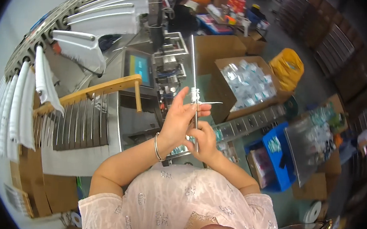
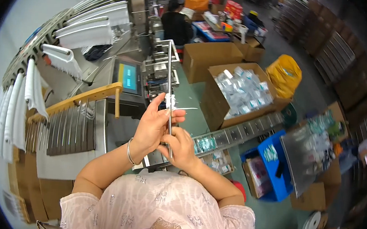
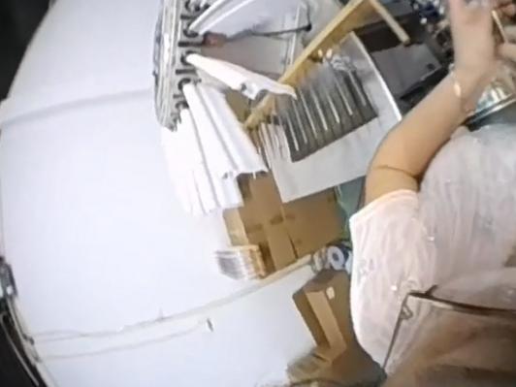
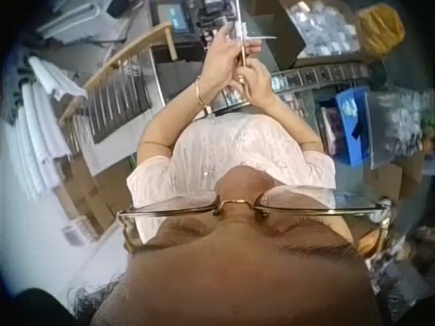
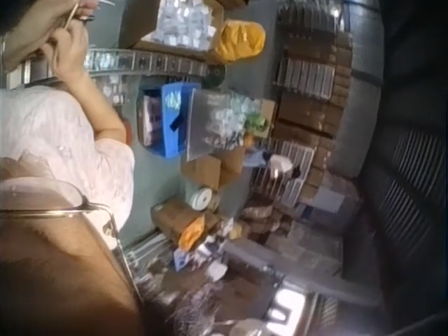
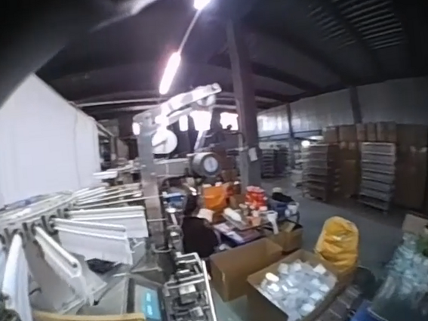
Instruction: Removing manufactured items from a rotating assembly machine and placing them into containers.
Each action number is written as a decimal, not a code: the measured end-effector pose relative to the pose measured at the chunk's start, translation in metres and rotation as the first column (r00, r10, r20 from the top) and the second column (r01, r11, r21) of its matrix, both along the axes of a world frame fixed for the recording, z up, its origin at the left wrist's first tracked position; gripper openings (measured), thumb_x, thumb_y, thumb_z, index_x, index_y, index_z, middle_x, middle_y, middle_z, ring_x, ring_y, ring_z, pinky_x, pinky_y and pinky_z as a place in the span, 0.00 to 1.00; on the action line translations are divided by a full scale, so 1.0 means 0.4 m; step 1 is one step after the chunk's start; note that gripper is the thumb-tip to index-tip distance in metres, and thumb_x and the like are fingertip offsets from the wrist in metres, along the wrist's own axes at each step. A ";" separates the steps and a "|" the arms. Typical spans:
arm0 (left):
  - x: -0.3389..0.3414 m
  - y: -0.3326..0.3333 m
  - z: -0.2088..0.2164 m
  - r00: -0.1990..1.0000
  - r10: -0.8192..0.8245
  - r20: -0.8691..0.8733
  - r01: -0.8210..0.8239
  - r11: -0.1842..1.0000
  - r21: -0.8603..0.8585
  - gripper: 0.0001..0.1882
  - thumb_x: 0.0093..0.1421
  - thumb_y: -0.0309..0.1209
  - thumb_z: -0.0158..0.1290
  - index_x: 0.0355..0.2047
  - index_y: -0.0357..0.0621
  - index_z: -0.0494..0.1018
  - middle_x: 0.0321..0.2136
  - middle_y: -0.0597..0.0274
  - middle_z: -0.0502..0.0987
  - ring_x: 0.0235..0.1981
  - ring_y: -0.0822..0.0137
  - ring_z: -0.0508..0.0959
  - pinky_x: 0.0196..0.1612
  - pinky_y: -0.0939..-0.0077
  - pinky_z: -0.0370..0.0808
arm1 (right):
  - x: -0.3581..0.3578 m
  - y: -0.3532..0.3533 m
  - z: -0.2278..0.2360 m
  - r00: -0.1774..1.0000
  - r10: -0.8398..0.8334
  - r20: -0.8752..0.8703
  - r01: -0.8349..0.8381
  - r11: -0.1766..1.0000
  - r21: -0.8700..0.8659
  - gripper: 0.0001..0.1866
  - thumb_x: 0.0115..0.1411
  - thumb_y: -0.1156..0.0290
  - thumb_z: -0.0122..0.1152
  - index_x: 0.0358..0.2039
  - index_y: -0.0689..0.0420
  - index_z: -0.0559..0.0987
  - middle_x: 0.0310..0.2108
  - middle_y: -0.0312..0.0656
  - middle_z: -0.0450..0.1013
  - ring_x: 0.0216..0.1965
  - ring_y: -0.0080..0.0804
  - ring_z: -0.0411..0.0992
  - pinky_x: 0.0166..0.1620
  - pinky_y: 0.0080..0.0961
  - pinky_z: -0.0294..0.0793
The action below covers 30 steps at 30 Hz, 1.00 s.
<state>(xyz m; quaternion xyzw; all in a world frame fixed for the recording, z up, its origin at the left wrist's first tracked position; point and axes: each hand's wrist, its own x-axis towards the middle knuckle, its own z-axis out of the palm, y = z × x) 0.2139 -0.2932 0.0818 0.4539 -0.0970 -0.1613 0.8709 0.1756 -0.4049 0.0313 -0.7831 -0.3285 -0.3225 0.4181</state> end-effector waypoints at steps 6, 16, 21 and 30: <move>-0.072 0.177 -0.039 0.927 -0.364 0.086 0.333 0.909 0.251 0.36 0.57 0.28 0.44 0.58 0.39 0.32 0.36 0.49 0.71 0.38 0.65 0.73 0.46 0.73 0.66 | -0.135 0.067 0.009 0.983 -0.182 -0.036 0.185 0.960 0.210 0.03 0.51 0.76 0.48 0.27 0.61 0.70 0.26 0.48 0.67 0.23 0.34 0.65 0.26 0.25 0.65; -0.073 0.635 -0.097 0.942 0.179 0.285 -0.250 0.938 0.238 0.07 0.55 0.28 0.44 0.34 0.43 0.59 0.18 0.70 0.59 0.19 0.79 0.59 0.23 0.88 0.58 | -0.415 0.300 0.097 0.997 0.007 0.074 -0.023 0.975 0.223 0.17 0.58 0.55 0.43 0.26 0.57 0.67 0.10 0.39 0.66 0.09 0.29 0.61 0.17 0.25 0.62; 0.044 0.633 -0.087 0.963 0.171 0.210 -0.230 0.925 0.302 0.19 0.52 0.25 0.48 0.45 0.39 0.60 0.17 0.75 0.58 0.15 0.82 0.57 0.17 0.87 0.56 | -0.445 0.383 0.163 0.999 -0.043 -0.013 0.043 0.999 0.033 0.09 0.52 0.70 0.49 0.24 0.62 0.72 0.16 0.43 0.68 0.15 0.34 0.66 0.20 0.25 0.66; 0.173 0.593 -0.272 0.902 0.355 0.243 -0.380 0.923 0.061 0.08 0.57 0.31 0.46 0.33 0.39 0.65 0.20 0.70 0.68 0.19 0.78 0.68 0.23 0.89 0.66 | -0.425 0.505 0.219 0.973 -0.229 -0.037 0.227 0.972 -0.058 0.07 0.41 0.82 0.51 0.24 0.62 0.72 0.16 0.41 0.67 0.15 0.33 0.66 0.21 0.22 0.66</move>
